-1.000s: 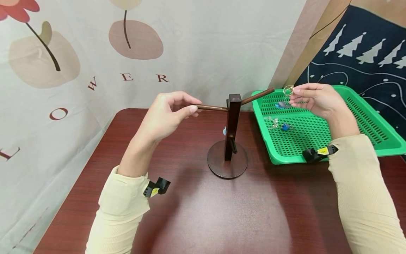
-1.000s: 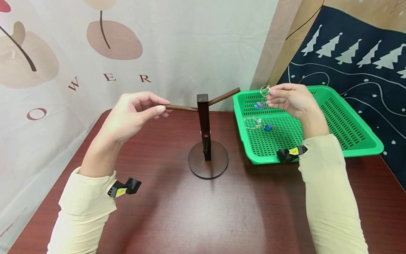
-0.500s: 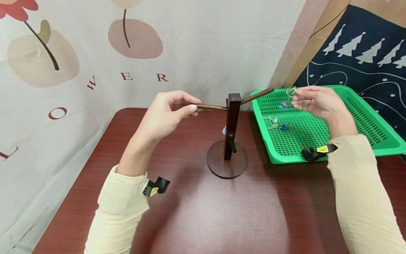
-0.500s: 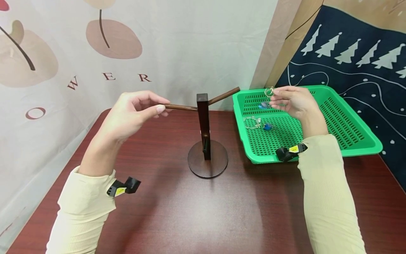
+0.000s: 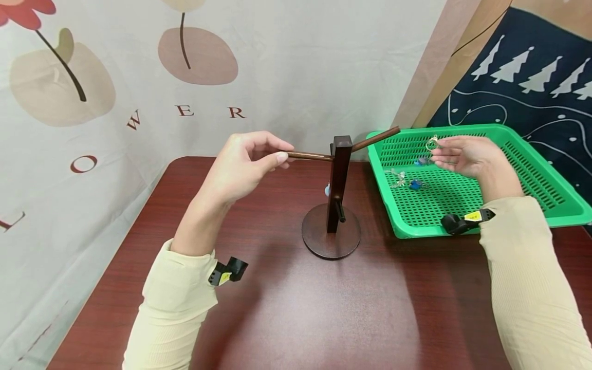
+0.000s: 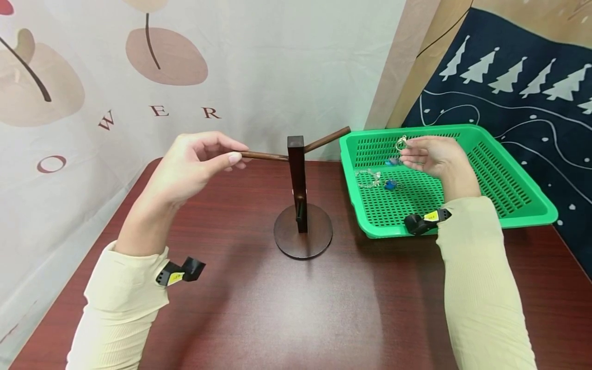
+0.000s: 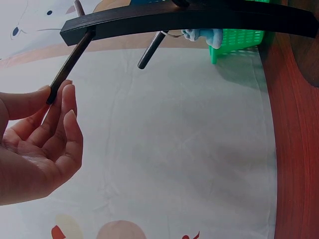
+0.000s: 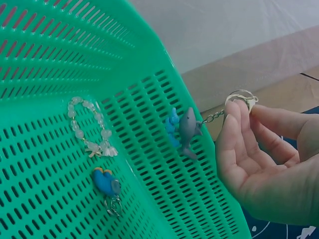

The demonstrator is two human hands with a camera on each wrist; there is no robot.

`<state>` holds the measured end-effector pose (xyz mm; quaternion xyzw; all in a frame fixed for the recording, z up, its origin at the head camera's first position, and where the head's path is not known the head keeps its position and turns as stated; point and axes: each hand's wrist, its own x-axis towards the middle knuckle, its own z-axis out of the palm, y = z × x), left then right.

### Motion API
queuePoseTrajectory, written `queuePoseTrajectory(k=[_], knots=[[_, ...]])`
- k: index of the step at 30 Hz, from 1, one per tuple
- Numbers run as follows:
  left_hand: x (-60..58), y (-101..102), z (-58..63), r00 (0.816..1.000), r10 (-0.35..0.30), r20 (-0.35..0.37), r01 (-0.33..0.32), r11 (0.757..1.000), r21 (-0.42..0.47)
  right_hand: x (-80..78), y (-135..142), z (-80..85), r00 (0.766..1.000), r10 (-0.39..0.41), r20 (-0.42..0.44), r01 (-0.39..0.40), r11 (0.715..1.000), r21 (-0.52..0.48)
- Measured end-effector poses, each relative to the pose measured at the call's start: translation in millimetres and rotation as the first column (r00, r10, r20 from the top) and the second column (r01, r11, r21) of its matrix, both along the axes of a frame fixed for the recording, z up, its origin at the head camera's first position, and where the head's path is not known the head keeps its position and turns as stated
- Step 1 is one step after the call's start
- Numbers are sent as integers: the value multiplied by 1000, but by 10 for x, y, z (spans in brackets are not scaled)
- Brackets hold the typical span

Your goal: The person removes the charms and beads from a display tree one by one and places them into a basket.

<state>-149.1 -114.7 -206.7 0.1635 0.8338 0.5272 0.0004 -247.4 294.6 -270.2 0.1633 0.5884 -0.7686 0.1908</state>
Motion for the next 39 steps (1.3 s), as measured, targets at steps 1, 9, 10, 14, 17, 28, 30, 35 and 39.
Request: queuePoseTrajectory(k=[1,9,10,14,17,28,30,35,39], knots=[[0,0,0,1000,1,-1,-1,1000,-3,2,3,-3,1000,-5,7,5,1000,8],[7,-1,8,1000,1,-8,-1,1000,-14,-8,22,-38,999,34,42,-36,998,49],[8,-2,8,1000,2,-7,-2,1000,-15,-12,22,-42,998,37,44,-39,998,53],[12,-3,11,1000,9,2,-9,1000,-19,-20,22,-45,998,39,46,-41,998,49],[13,-5,12,1000,11,8,-11,1000,-16,-21,19,-37,998,38,40,-40,998,40],[17,-2,14,1000,2,13,-2,1000,-6,35,-61,92,999,17,-48,-17,1000,20],[18,-1,16,1000,2,14,-2,1000,-7,46,-86,127,998,24,-64,-23,1000,11],[22,-1,20,1000,4,22,-3,1000,-9,92,-188,232,992,33,-119,-31,999,17],[21,0,23,1000,6,26,-5,1000,-10,147,-298,325,984,48,-169,-45,999,24]])
